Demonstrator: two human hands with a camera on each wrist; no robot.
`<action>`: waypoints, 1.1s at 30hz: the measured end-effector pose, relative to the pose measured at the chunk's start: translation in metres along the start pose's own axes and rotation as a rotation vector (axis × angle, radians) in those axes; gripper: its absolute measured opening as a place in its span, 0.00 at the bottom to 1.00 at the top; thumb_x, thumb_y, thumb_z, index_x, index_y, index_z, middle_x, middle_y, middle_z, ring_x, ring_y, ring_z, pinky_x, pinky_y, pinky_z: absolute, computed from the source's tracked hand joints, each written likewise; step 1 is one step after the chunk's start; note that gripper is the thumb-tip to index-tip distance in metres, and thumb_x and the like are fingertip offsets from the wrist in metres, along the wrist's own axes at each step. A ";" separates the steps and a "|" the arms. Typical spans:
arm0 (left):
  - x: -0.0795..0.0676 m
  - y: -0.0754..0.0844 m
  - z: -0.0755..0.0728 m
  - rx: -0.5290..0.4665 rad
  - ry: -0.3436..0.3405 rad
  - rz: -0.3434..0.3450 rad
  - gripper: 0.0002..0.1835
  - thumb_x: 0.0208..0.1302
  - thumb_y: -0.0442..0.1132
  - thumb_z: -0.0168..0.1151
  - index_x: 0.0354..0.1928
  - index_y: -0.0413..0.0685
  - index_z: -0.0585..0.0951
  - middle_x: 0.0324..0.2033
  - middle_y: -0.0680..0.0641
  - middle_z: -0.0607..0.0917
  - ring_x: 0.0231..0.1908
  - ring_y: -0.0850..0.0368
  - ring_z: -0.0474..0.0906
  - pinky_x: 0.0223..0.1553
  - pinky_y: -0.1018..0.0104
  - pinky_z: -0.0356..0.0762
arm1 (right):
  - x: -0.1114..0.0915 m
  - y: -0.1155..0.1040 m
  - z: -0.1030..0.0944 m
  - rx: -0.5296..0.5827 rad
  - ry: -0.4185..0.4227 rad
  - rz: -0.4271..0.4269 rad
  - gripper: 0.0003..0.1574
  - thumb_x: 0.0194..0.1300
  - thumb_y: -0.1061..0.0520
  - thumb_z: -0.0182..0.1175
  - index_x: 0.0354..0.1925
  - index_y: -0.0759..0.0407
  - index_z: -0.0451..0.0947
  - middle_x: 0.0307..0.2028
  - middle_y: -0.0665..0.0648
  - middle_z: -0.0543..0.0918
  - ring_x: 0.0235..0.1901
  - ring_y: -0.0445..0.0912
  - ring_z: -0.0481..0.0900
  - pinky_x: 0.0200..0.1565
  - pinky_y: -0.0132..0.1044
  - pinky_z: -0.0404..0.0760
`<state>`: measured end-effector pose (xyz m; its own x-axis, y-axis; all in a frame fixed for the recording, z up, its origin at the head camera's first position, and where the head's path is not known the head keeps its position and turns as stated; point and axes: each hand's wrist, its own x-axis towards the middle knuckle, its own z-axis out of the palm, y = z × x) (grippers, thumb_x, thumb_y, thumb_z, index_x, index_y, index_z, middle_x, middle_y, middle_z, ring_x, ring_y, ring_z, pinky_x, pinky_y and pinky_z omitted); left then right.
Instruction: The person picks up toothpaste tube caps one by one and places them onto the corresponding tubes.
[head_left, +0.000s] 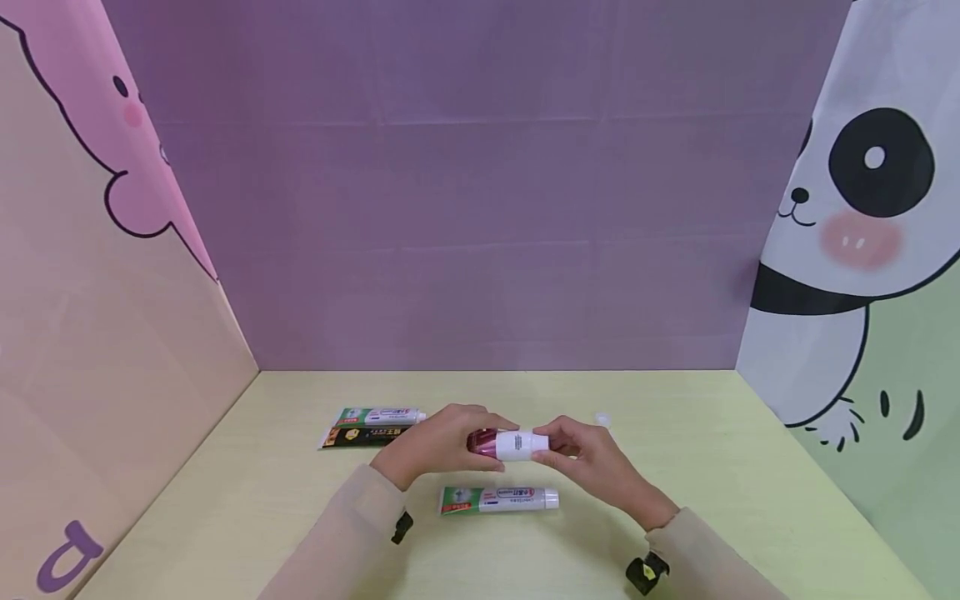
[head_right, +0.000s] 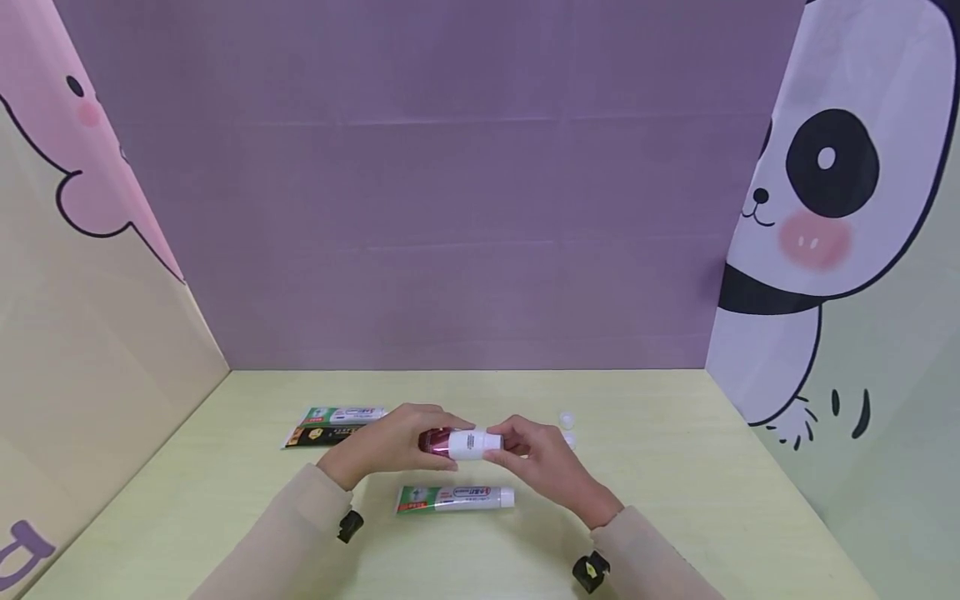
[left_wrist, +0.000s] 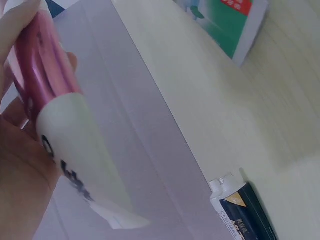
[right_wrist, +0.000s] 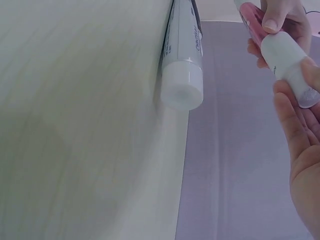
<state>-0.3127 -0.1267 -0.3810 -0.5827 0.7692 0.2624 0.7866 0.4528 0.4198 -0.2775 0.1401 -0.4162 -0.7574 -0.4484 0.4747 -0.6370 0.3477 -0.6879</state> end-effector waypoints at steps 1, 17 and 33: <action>-0.001 -0.001 -0.001 0.001 0.006 -0.001 0.27 0.58 0.46 0.76 0.60 0.52 0.82 0.38 0.57 0.81 0.34 0.64 0.73 0.34 0.72 0.77 | 0.000 0.000 0.000 0.001 0.002 -0.001 0.15 0.64 0.58 0.69 0.49 0.61 0.81 0.39 0.53 0.86 0.34 0.42 0.83 0.38 0.35 0.84; -0.041 -0.023 -0.019 0.076 0.081 -0.081 0.29 0.54 0.46 0.78 0.60 0.54 0.82 0.49 0.58 0.82 0.45 0.63 0.76 0.45 0.62 0.79 | -0.005 0.002 -0.011 0.018 0.038 -0.003 0.15 0.64 0.58 0.70 0.48 0.61 0.82 0.40 0.54 0.86 0.34 0.43 0.83 0.39 0.35 0.84; -0.046 -0.023 -0.020 0.121 0.136 -0.031 0.27 0.56 0.43 0.75 0.59 0.50 0.83 0.50 0.54 0.85 0.48 0.62 0.79 0.47 0.61 0.81 | -0.004 0.001 -0.014 0.020 0.075 0.120 0.18 0.64 0.55 0.70 0.51 0.58 0.83 0.38 0.52 0.85 0.34 0.44 0.82 0.36 0.34 0.82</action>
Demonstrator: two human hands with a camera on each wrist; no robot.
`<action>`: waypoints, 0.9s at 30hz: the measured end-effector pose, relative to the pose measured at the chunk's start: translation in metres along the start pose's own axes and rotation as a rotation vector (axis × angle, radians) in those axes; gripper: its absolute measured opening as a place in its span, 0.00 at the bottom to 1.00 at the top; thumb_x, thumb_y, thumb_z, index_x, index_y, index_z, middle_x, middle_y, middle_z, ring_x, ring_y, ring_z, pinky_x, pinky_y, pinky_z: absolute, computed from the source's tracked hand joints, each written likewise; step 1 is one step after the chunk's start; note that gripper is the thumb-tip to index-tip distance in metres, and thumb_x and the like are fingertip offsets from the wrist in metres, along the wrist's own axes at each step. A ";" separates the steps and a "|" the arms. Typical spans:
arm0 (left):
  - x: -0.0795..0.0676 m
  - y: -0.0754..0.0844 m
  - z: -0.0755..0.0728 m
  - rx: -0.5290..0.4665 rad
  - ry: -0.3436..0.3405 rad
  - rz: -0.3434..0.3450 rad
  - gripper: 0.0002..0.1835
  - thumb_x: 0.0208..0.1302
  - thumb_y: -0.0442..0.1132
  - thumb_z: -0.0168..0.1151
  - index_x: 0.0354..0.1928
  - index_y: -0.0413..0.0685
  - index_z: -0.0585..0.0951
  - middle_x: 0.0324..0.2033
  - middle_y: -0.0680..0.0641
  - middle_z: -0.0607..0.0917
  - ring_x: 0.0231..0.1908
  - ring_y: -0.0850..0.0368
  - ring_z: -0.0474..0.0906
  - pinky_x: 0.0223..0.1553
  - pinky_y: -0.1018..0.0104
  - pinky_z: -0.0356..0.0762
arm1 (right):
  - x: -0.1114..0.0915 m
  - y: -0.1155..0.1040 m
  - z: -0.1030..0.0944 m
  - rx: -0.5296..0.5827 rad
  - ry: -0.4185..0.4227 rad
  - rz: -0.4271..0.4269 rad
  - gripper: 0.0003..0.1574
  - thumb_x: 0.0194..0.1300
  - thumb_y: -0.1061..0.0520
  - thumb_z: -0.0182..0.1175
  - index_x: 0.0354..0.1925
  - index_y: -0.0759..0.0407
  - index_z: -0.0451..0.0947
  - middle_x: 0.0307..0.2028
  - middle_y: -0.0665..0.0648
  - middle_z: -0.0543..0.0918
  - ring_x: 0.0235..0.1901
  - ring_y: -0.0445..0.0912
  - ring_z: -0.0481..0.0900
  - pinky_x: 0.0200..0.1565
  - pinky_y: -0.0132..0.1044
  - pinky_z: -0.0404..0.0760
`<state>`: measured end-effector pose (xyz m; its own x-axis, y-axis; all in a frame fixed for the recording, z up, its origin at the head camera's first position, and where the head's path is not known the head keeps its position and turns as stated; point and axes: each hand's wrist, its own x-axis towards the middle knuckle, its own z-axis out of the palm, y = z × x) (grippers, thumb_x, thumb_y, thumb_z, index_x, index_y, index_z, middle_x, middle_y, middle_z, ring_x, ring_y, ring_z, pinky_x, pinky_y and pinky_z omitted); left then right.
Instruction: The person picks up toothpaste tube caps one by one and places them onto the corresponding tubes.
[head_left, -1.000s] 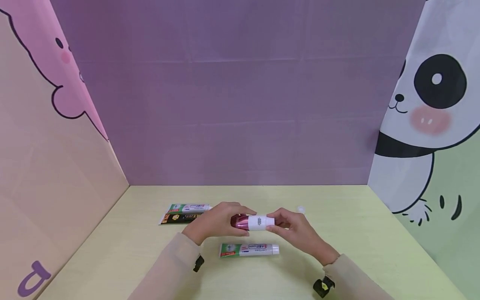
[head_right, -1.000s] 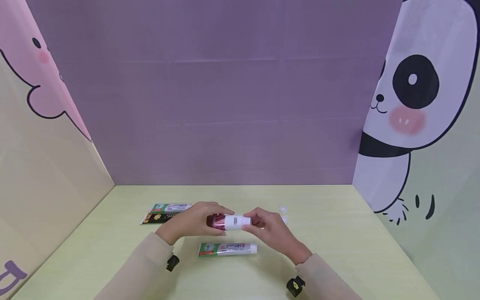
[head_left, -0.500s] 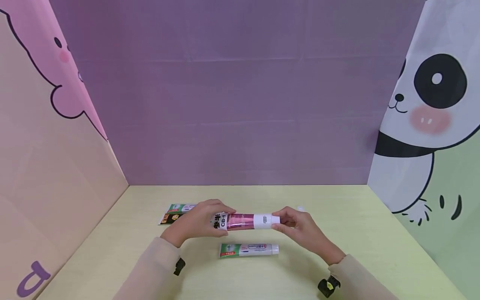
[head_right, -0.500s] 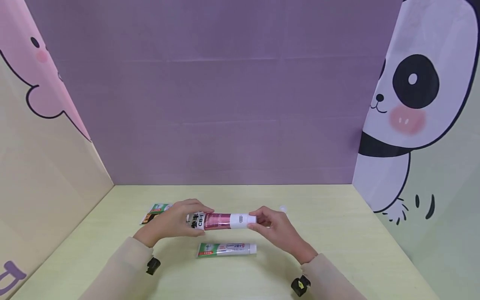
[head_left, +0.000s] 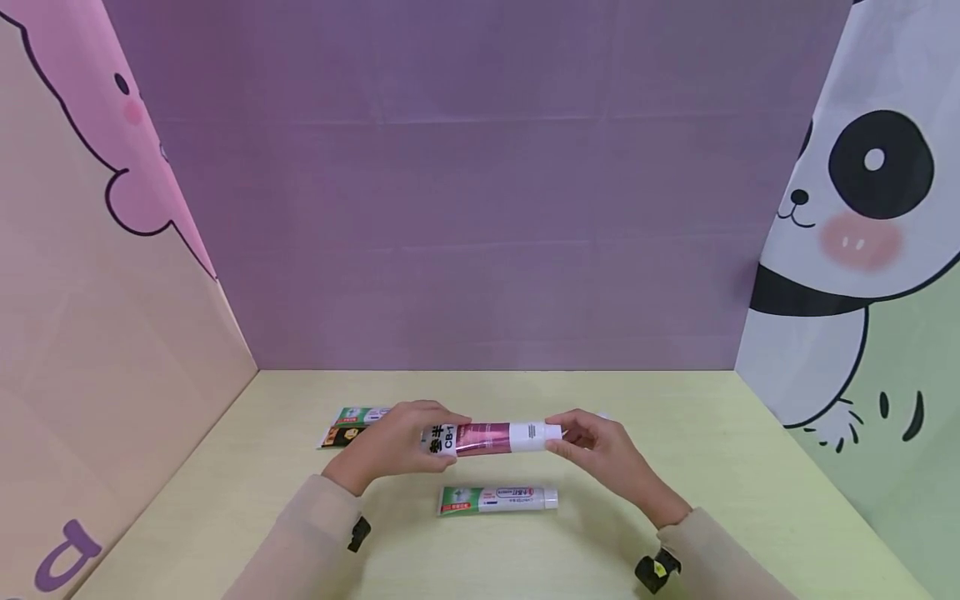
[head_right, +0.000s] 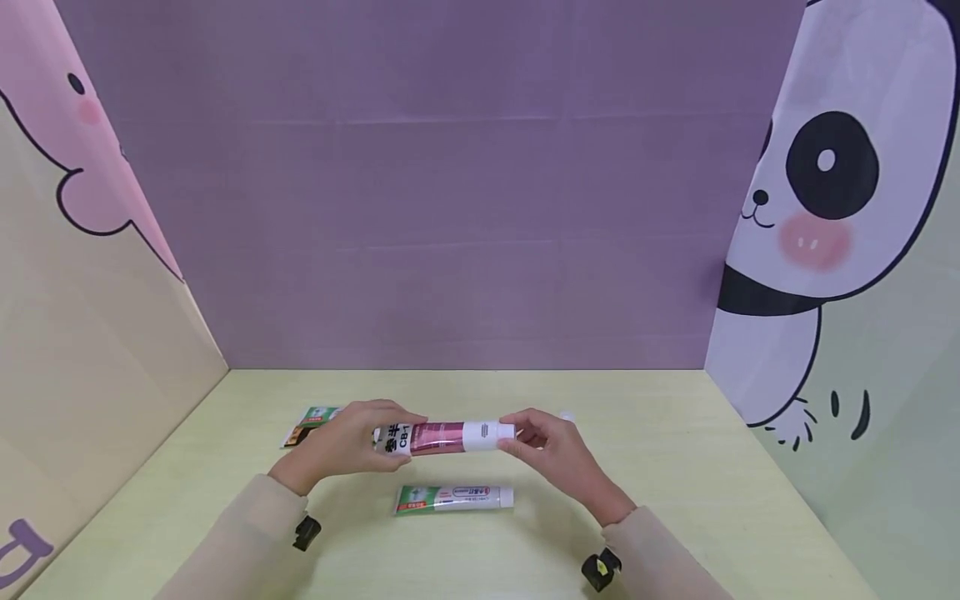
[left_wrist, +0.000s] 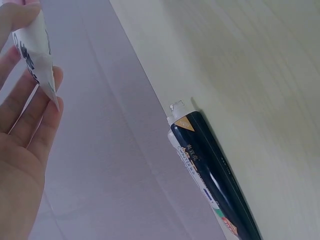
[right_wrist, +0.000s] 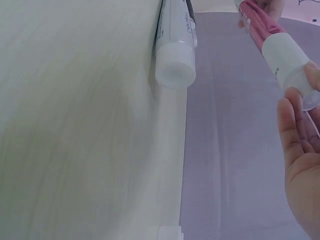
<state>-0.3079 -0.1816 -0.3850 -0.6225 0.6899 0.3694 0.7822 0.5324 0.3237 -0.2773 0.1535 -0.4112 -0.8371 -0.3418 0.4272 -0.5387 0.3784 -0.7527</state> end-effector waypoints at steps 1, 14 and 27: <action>0.000 0.000 0.000 0.005 -0.004 -0.001 0.27 0.56 0.43 0.75 0.59 0.50 0.83 0.50 0.54 0.85 0.48 0.62 0.79 0.47 0.61 0.80 | 0.000 0.001 0.000 0.004 -0.003 0.007 0.18 0.63 0.55 0.71 0.51 0.58 0.83 0.38 0.52 0.85 0.34 0.44 0.82 0.36 0.34 0.82; 0.004 -0.004 0.006 0.003 -0.065 -0.021 0.26 0.57 0.43 0.74 0.60 0.51 0.83 0.49 0.54 0.85 0.40 0.65 0.76 0.40 0.67 0.76 | 0.001 0.010 -0.002 -0.030 -0.074 -0.006 0.17 0.62 0.60 0.71 0.49 0.61 0.81 0.40 0.52 0.84 0.38 0.45 0.82 0.42 0.34 0.83; 0.007 -0.013 0.026 -0.041 -0.173 -0.029 0.26 0.61 0.40 0.72 0.61 0.44 0.81 0.54 0.47 0.84 0.53 0.55 0.79 0.55 0.58 0.77 | -0.003 0.024 0.003 -0.045 -0.157 0.111 0.14 0.66 0.58 0.67 0.48 0.62 0.81 0.39 0.53 0.85 0.37 0.44 0.83 0.40 0.34 0.83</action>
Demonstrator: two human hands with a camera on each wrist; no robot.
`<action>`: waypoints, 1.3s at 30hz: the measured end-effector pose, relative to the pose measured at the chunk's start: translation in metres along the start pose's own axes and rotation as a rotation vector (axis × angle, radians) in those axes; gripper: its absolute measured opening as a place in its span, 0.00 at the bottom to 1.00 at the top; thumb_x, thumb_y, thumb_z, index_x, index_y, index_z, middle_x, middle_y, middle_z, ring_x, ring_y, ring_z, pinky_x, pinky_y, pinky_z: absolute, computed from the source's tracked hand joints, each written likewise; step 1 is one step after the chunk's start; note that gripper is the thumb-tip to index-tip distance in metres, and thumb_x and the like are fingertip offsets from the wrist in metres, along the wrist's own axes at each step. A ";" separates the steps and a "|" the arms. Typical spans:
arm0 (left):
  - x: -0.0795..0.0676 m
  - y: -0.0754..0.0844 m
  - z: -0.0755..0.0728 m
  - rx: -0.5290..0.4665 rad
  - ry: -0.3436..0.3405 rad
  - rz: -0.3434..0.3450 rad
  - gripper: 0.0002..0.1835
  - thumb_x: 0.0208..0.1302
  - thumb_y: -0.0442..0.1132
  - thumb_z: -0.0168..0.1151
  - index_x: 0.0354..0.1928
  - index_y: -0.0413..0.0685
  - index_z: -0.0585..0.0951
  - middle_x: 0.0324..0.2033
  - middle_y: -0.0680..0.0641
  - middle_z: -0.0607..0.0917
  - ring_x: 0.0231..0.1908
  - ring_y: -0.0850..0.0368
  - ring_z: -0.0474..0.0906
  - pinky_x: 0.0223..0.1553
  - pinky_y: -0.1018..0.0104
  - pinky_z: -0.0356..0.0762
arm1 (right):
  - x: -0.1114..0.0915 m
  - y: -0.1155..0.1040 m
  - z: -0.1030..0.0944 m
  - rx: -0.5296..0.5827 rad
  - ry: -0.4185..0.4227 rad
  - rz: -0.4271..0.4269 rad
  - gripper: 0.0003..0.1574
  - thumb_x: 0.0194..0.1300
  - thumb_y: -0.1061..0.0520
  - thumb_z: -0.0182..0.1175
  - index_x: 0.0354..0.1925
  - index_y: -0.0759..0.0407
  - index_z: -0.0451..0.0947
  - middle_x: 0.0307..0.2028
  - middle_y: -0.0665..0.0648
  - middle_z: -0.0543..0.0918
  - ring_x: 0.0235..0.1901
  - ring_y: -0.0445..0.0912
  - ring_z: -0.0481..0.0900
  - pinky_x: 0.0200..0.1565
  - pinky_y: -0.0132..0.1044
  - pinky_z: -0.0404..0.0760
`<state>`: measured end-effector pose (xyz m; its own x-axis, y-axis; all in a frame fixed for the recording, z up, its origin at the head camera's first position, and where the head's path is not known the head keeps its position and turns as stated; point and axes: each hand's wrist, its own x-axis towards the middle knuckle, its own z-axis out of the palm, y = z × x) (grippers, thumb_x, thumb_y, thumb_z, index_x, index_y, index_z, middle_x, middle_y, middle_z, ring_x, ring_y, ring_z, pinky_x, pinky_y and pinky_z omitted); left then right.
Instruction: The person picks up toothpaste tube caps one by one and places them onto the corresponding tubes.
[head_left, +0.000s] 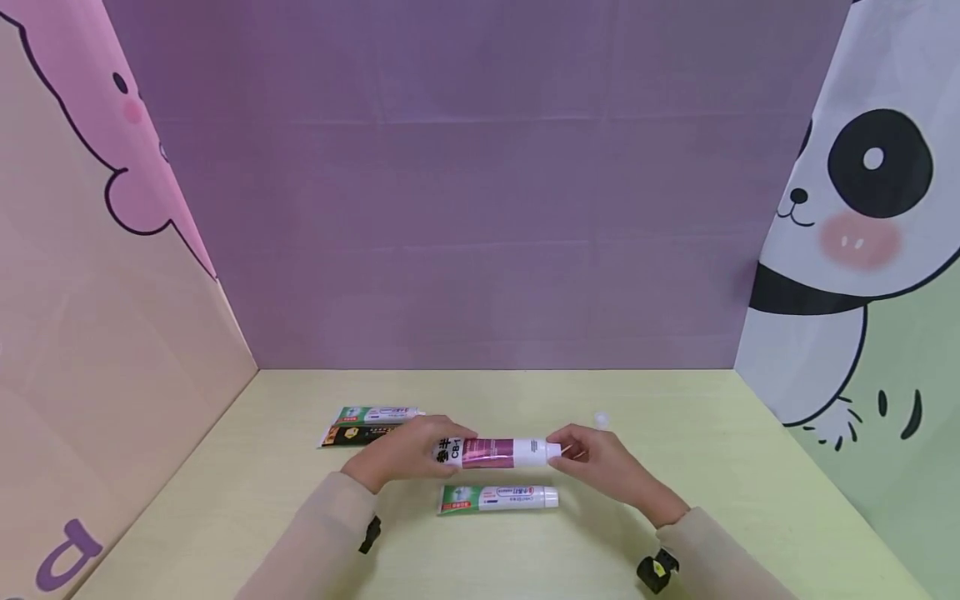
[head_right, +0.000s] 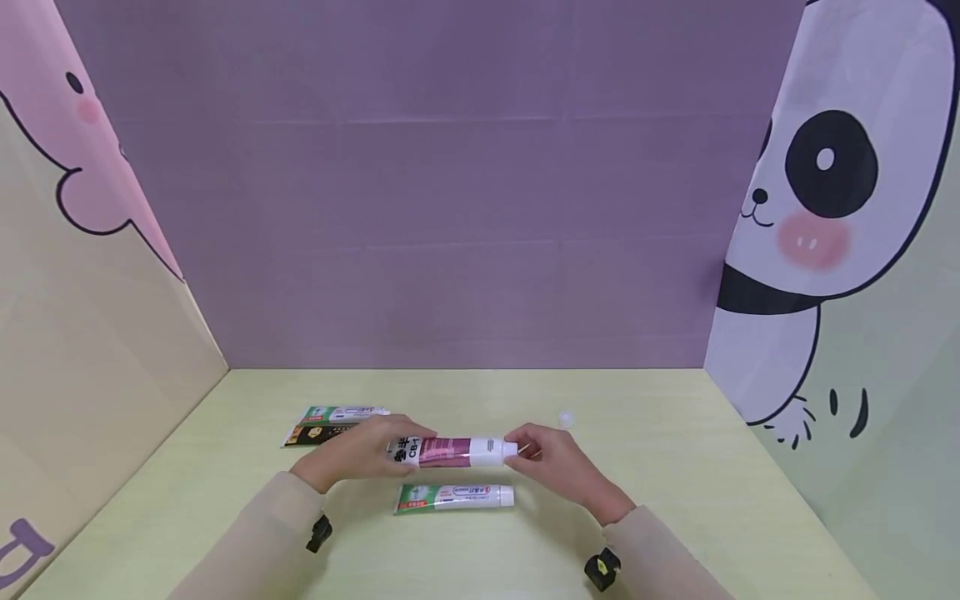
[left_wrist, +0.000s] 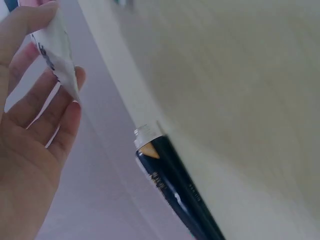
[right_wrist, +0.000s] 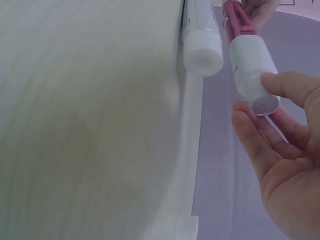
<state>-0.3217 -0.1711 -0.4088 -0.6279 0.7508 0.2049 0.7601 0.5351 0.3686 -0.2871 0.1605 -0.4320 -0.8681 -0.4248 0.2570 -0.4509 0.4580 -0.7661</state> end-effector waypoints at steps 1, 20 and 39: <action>0.001 0.000 0.001 -0.002 -0.010 0.003 0.26 0.61 0.39 0.72 0.61 0.43 0.81 0.55 0.47 0.83 0.53 0.54 0.78 0.56 0.58 0.76 | 0.000 0.001 0.001 -0.006 -0.005 0.008 0.13 0.67 0.58 0.67 0.48 0.62 0.81 0.39 0.53 0.85 0.37 0.44 0.83 0.40 0.34 0.83; 0.006 -0.006 0.014 -0.047 -0.121 -0.115 0.25 0.61 0.38 0.73 0.61 0.47 0.81 0.52 0.48 0.83 0.48 0.58 0.77 0.53 0.59 0.76 | 0.002 0.009 0.010 -0.075 -0.077 0.043 0.12 0.67 0.61 0.66 0.47 0.65 0.81 0.39 0.55 0.86 0.36 0.44 0.84 0.36 0.33 0.81; 0.005 -0.007 0.015 -0.056 -0.152 -0.153 0.27 0.61 0.40 0.73 0.62 0.45 0.81 0.56 0.45 0.82 0.57 0.48 0.77 0.59 0.52 0.73 | 0.004 0.000 0.012 -0.122 -0.092 0.104 0.09 0.65 0.64 0.65 0.45 0.64 0.81 0.37 0.54 0.85 0.36 0.45 0.81 0.37 0.34 0.79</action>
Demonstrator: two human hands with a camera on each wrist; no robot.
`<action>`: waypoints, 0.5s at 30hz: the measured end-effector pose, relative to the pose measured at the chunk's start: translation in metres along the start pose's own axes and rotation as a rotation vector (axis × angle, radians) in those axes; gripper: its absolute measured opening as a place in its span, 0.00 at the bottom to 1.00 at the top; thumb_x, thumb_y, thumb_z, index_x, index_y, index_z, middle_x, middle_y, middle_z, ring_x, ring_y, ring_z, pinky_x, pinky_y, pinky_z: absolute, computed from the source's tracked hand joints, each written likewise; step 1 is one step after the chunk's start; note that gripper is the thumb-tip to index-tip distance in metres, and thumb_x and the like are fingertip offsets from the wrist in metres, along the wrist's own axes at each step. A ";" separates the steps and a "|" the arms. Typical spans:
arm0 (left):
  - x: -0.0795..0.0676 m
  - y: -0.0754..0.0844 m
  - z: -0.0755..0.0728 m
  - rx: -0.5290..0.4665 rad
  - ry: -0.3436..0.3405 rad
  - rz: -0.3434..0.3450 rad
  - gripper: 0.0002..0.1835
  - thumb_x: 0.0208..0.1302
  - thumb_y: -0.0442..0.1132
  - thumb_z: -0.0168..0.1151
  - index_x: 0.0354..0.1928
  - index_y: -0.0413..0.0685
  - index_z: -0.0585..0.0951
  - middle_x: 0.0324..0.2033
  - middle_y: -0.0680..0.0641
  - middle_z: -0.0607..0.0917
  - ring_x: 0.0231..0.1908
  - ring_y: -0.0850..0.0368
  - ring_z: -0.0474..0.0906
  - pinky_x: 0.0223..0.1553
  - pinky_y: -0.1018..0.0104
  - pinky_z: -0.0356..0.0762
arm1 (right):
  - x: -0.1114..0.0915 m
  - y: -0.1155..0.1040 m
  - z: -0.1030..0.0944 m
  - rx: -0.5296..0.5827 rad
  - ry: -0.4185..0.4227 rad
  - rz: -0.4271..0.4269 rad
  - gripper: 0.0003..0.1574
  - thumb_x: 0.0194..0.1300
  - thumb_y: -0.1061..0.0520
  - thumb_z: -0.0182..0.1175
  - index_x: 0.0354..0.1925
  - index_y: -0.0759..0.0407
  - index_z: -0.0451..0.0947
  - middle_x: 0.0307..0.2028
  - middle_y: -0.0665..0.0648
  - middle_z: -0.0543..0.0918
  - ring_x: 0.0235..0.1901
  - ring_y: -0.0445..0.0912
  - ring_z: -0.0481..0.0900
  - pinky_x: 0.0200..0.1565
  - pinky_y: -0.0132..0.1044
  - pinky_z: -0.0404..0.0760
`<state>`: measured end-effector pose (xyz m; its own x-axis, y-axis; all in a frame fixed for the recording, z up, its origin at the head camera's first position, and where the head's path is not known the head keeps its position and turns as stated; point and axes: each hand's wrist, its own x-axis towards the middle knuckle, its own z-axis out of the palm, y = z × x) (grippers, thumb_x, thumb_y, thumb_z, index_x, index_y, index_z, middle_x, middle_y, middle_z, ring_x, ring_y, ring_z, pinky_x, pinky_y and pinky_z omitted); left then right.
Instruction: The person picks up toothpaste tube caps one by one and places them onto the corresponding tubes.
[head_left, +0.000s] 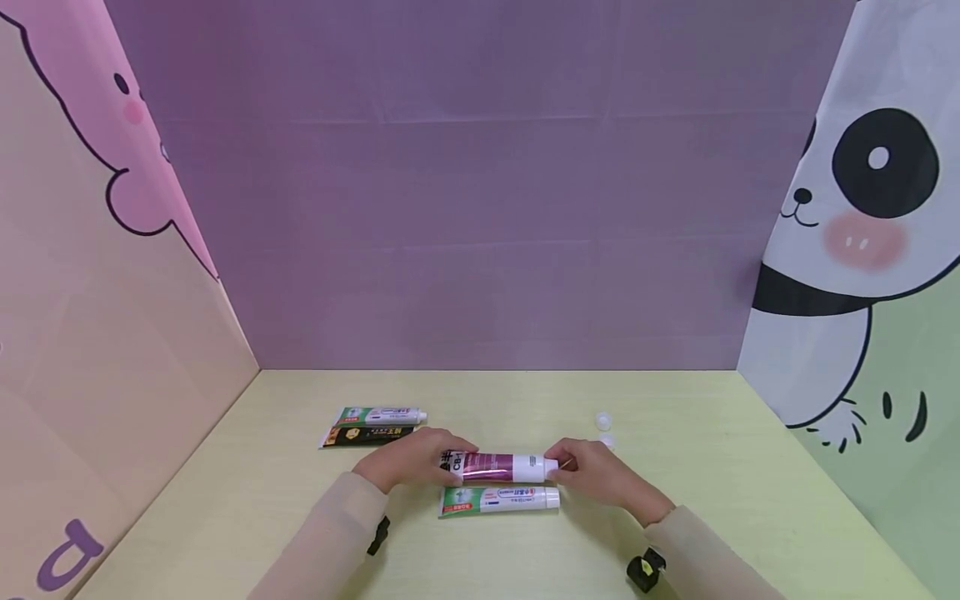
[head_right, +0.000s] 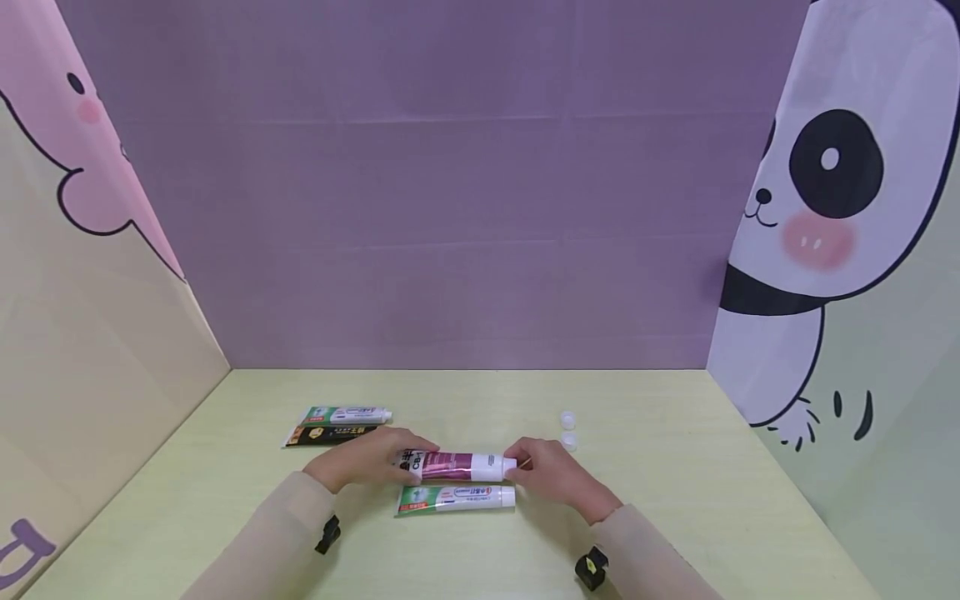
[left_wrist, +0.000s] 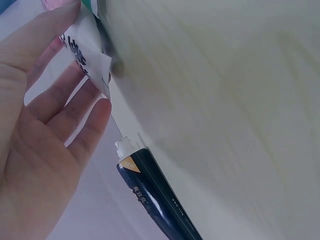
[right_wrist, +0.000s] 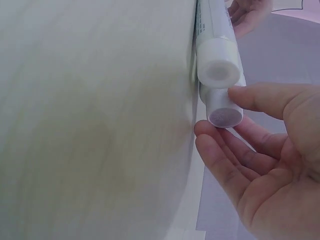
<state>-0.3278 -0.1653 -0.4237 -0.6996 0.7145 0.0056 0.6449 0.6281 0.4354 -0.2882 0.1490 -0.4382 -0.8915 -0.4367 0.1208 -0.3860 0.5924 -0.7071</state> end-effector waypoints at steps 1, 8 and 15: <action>0.000 0.000 0.000 -0.002 0.000 -0.001 0.27 0.61 0.40 0.73 0.62 0.45 0.80 0.57 0.44 0.82 0.57 0.48 0.77 0.59 0.51 0.73 | 0.000 -0.001 0.000 0.001 -0.001 0.003 0.10 0.65 0.64 0.65 0.45 0.64 0.81 0.38 0.54 0.85 0.36 0.45 0.82 0.36 0.34 0.80; -0.002 0.000 0.000 -0.010 0.008 -0.019 0.27 0.62 0.42 0.73 0.63 0.46 0.80 0.57 0.44 0.81 0.58 0.47 0.76 0.60 0.50 0.72 | -0.002 -0.002 -0.004 -0.003 -0.007 0.030 0.13 0.66 0.60 0.66 0.47 0.65 0.80 0.42 0.57 0.85 0.39 0.48 0.83 0.38 0.38 0.82; -0.009 0.002 -0.007 -0.014 0.058 -0.041 0.25 0.62 0.43 0.73 0.61 0.48 0.82 0.56 0.47 0.81 0.56 0.48 0.76 0.59 0.48 0.72 | -0.004 -0.003 -0.011 -0.029 0.011 -0.012 0.16 0.68 0.57 0.65 0.49 0.66 0.80 0.47 0.62 0.83 0.42 0.50 0.84 0.41 0.40 0.82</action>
<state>-0.3226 -0.1730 -0.4164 -0.7426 0.6685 0.0397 0.6110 0.6520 0.4490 -0.2860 0.1567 -0.4292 -0.8895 -0.4361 0.1368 -0.4029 0.6069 -0.6851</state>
